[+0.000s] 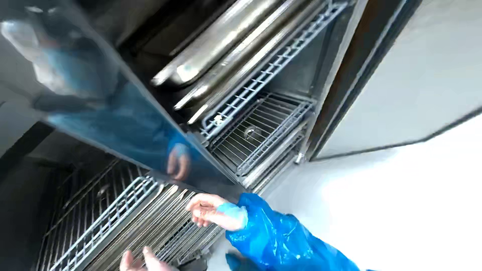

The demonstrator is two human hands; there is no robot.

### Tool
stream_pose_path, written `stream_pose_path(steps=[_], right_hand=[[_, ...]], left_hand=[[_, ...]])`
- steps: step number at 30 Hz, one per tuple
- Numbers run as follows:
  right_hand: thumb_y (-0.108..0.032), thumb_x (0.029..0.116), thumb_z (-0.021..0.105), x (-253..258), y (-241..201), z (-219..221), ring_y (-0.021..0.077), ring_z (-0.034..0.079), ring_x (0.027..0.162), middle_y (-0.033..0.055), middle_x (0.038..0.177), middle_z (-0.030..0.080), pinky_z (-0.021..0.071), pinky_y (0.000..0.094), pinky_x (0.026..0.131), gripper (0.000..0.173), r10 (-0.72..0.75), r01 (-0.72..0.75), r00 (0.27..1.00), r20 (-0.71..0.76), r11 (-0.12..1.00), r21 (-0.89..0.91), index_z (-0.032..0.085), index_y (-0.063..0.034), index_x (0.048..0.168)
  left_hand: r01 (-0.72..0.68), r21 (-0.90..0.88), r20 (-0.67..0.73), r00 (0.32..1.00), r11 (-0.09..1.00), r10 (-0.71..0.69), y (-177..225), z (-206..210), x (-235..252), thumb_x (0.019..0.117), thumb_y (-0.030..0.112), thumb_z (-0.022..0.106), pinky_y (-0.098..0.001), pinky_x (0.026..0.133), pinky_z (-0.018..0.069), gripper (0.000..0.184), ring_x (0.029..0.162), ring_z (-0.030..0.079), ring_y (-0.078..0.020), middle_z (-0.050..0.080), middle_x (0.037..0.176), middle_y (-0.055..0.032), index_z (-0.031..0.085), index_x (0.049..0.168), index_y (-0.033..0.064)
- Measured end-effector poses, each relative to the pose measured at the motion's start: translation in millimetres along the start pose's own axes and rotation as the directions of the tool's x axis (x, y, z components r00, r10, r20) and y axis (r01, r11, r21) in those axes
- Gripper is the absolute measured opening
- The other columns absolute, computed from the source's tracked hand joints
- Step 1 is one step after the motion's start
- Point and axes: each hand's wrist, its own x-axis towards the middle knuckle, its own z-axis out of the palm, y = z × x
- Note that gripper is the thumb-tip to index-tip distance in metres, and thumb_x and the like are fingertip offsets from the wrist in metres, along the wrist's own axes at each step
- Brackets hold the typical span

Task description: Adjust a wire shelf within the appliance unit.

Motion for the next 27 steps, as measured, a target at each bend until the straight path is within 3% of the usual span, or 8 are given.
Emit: stream_pose_path(steps=[4,9,12,14,17,24,27], right_hand=[[-0.024,0.1024,0.054,-32.8,-17.2,-68.1,0.0066,0.064,0.083,0.0015,0.098,0.068,0.0546,0.0242,0.075,0.031,-0.007,0.005,0.999,0.039,0.999,0.032,0.061,-0.0037,0.125],[-0.018,0.1011,0.054,-61.1,-38.0,-125.0,0.0041,0.064,0.079,0.0005,0.091,0.067,0.0540,0.0211,0.072,0.028,-0.069,0.070,0.998,-0.013,0.991,0.110,0.063,-0.0016,0.123],[-0.018,0.1037,0.054,-70.0,-45.7,-146.6,0.0060,0.063,0.081,0.0044,0.094,0.067,0.0533,0.0231,0.073,0.028,-0.060,0.056,0.997,0.042,0.993,0.101,0.063,-0.0006,0.124],[-0.015,0.1035,0.054,-74.2,-46.1,-157.4,0.0058,0.062,0.081,0.0055,0.094,0.067,0.0534,0.0235,0.074,0.027,-0.077,0.069,0.995,0.070,0.992,0.106,0.064,0.0015,0.123],[-0.012,0.1029,0.054,-80.1,-42.5,-172.0,0.0046,0.061,0.079,0.0046,0.092,0.065,0.0525,0.0218,0.073,0.025,-0.083,0.072,0.993,0.089,0.991,0.115,0.063,0.0028,0.121],[-0.012,0.1035,0.053,-85.8,-41.1,-182.8,0.0036,0.059,0.077,0.0054,0.092,0.065,0.0504,0.0201,0.070,0.025,-0.077,0.069,0.989,0.125,0.995,0.071,0.064,0.0024,0.121],[-0.013,0.1052,0.052,-81.7,-43.2,-186.6,0.0063,0.060,0.079,0.0079,0.095,0.065,0.0510,0.0233,0.073,0.027,-0.037,0.031,0.990,0.135,0.998,0.048,0.063,0.0026,0.123]], left_hand=[[-0.150,-0.159,0.201,0.963,0.976,0.181,57.4,54.4,-28.7,0.0949,0.019,0.062,-0.0375,0.110,0.0438,0.063,0.139,0.045,-0.0231,0.042,0.150,-0.0256,0.034,0.144,-0.0098],[-0.219,-0.184,0.318,0.909,0.958,0.269,134.0,103.4,-10.6,0.0965,0.030,0.060,-0.0392,0.112,0.0425,0.089,0.144,0.040,-0.0317,0.028,0.157,-0.0353,0.010,0.156,-0.0116],[-0.174,-0.291,0.321,0.908,0.941,0.267,160.4,135.0,-10.4,0.0894,0.013,0.067,-0.0363,0.112,0.0444,0.100,0.140,0.045,-0.0268,0.034,0.151,-0.0314,-0.006,0.154,-0.0112],[-0.185,-0.333,0.277,0.918,0.925,0.283,169.9,151.8,-13.8,0.0845,0.002,0.070,-0.0382,0.108,0.0510,0.100,0.130,0.056,-0.0241,0.047,0.139,-0.0258,-0.004,0.151,-0.0099],[-0.240,-0.339,0.209,0.924,0.910,0.321,173.2,164.9,-18.5,0.0799,-0.006,0.072,-0.0413,0.103,0.0550,0.103,0.122,0.063,-0.0253,0.055,0.131,-0.0251,-0.002,0.151,-0.0112],[-0.188,-0.284,0.119,0.966,0.940,0.229,190.3,175.4,-28.7,0.0772,-0.010,0.074,-0.0330,0.104,0.0532,0.110,0.124,0.058,-0.0210,0.047,0.136,-0.0239,-0.005,0.154,-0.0088],[-0.200,-0.323,0.101,0.964,0.925,0.244,186.3,175.2,-23.2,0.0753,-0.012,0.075,-0.0360,0.100,0.0566,0.105,0.119,0.063,-0.0225,0.052,0.129,-0.0227,0.003,0.151,-0.0099]])
